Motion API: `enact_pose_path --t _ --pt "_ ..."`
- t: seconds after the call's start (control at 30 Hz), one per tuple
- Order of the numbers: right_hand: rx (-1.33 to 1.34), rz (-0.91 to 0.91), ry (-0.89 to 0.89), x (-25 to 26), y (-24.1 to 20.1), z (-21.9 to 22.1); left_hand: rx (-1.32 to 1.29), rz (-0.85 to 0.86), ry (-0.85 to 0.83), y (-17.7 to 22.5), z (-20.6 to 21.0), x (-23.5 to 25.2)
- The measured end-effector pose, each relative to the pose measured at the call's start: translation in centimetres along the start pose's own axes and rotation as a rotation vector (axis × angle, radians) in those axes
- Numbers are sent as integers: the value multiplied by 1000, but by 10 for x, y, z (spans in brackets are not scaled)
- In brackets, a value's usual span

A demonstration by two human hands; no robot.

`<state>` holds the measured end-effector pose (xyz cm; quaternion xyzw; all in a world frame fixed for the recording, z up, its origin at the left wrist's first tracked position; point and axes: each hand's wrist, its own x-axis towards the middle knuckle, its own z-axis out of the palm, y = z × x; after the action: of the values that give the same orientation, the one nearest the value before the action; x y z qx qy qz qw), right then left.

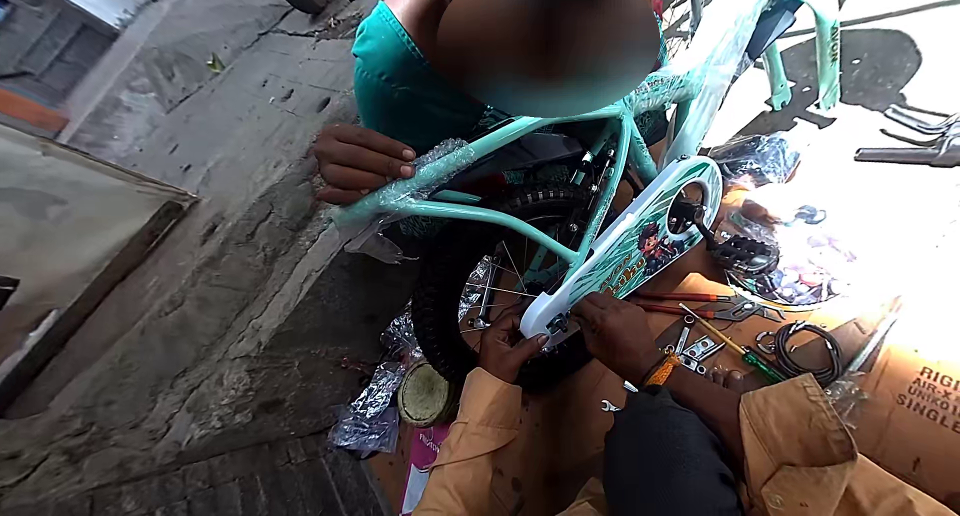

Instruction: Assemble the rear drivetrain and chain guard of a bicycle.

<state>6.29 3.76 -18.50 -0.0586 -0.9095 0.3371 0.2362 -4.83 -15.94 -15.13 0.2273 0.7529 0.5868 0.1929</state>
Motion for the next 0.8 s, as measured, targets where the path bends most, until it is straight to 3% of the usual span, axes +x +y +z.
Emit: enact_pose_path --t 0.27,0.5,0.8 --pt "-5 -43 -17 0 3 1 -4 7 -4 -1 -1 1" --pt "95 159 -52 -4 1 5 -10 12 -8 -2 -1 2" --pt "-30 175 -204 1 -5 1 39 36 1 -5 0 3"
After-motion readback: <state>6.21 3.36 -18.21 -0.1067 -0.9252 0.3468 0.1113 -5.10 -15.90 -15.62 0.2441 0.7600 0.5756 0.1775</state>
